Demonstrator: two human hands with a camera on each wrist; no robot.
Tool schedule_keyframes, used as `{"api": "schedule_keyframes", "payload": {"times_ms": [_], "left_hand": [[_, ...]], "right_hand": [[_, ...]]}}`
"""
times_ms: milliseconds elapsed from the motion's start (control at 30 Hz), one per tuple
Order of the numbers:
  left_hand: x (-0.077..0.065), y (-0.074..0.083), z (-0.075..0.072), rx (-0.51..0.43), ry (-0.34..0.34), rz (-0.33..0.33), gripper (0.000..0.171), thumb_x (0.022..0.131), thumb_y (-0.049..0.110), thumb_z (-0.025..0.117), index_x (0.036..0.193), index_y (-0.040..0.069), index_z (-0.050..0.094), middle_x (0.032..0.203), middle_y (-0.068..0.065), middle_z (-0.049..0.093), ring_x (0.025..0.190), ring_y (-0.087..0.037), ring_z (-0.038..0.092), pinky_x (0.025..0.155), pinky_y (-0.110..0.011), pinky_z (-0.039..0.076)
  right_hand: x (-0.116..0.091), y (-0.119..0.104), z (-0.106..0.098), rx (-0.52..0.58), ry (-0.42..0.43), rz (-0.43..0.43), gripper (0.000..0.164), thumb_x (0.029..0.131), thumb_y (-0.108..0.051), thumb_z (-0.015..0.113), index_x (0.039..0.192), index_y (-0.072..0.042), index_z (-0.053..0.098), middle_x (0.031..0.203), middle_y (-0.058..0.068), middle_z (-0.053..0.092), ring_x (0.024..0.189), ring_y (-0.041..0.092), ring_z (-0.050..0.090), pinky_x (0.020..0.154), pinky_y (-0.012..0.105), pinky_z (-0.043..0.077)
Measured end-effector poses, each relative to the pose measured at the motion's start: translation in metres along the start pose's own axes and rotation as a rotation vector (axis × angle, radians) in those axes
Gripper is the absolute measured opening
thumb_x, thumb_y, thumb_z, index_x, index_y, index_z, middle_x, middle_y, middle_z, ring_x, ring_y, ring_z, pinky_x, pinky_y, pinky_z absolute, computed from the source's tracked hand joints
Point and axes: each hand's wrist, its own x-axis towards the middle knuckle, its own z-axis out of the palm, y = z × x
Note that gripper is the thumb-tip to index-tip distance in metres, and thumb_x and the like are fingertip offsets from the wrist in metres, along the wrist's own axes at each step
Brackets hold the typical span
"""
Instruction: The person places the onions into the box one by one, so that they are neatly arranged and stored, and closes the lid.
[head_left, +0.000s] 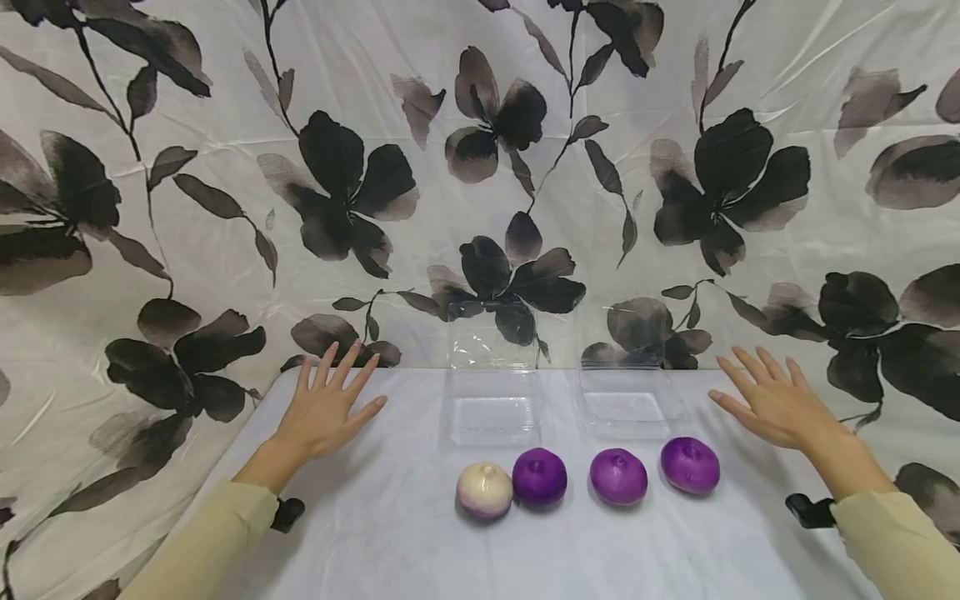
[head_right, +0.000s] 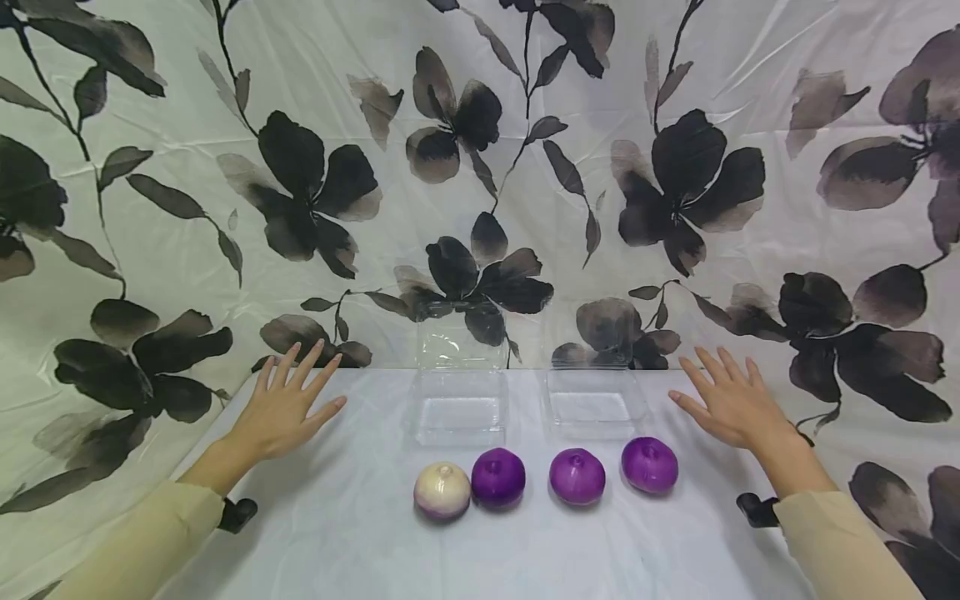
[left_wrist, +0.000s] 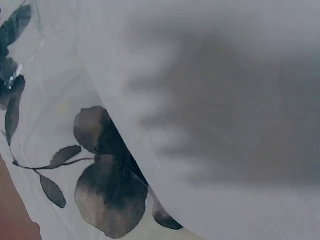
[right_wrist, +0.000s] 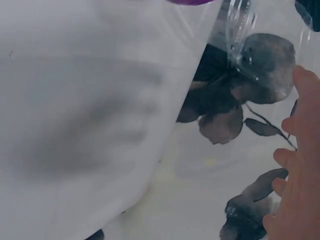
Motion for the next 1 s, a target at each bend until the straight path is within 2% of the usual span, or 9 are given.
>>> {"api": "schedule_keyframes", "payload": {"times_ms": [300, 467, 633, 767, 1000], "left_hand": [[-0.001, 0.011, -0.004, -0.015, 0.066, 0.029, 0.074, 0.101, 0.062, 0.049, 0.162, 0.024, 0.032, 0.17, -0.01, 0.016, 0.154, -0.044, 0.007, 0.122, -0.073, 0.003], [0.002, 0.013, -0.008, -0.039, 0.128, 0.074, 0.071, 0.099, 0.057, 0.056, 0.159, 0.022, 0.039, 0.168, -0.012, 0.021, 0.153, -0.045, 0.012, 0.122, -0.072, 0.01], [0.003, 0.016, -0.012, -0.084, 0.181, 0.117, 0.069, 0.098, 0.046, 0.065, 0.157, 0.019, 0.042, 0.164, -0.017, 0.026, 0.149, -0.048, 0.018, 0.116, -0.076, 0.02], [0.004, 0.018, -0.014, -0.131, 0.216, 0.125, 0.066, 0.095, 0.033, 0.07, 0.154, 0.016, 0.045, 0.162, -0.02, 0.029, 0.146, -0.05, 0.023, 0.113, -0.076, 0.026], [0.007, 0.025, -0.01, -0.252, 0.223, 0.114, 0.061, 0.094, 0.022, 0.072, 0.149, 0.011, 0.049, 0.159, -0.02, 0.034, 0.143, -0.048, 0.03, 0.107, -0.076, 0.034]], "right_hand": [[-0.004, -0.011, -0.001, 0.001, 0.035, -0.027, 0.085, 0.1, -0.06, 0.053, 0.158, -0.001, 0.032, 0.161, 0.032, 0.021, 0.147, 0.058, 0.014, 0.116, 0.08, 0.002], [-0.008, -0.016, -0.004, 0.017, 0.078, -0.056, 0.087, 0.097, -0.058, 0.061, 0.158, -0.004, 0.032, 0.16, 0.031, 0.024, 0.147, 0.056, 0.014, 0.117, 0.079, 0.003], [-0.008, -0.024, -0.006, 0.055, 0.149, -0.095, 0.083, 0.093, -0.049, 0.071, 0.155, -0.005, 0.037, 0.157, 0.029, 0.03, 0.143, 0.057, 0.023, 0.112, 0.081, 0.019], [-0.007, -0.033, -0.007, 0.106, 0.182, -0.096, 0.078, 0.091, -0.04, 0.076, 0.15, -0.003, 0.043, 0.151, 0.03, 0.038, 0.136, 0.057, 0.033, 0.107, 0.079, 0.029], [-0.007, -0.051, -0.006, 0.231, 0.146, -0.051, 0.074, 0.091, -0.034, 0.077, 0.147, 0.001, 0.045, 0.149, 0.032, 0.041, 0.133, 0.056, 0.039, 0.103, 0.08, 0.035]]}}
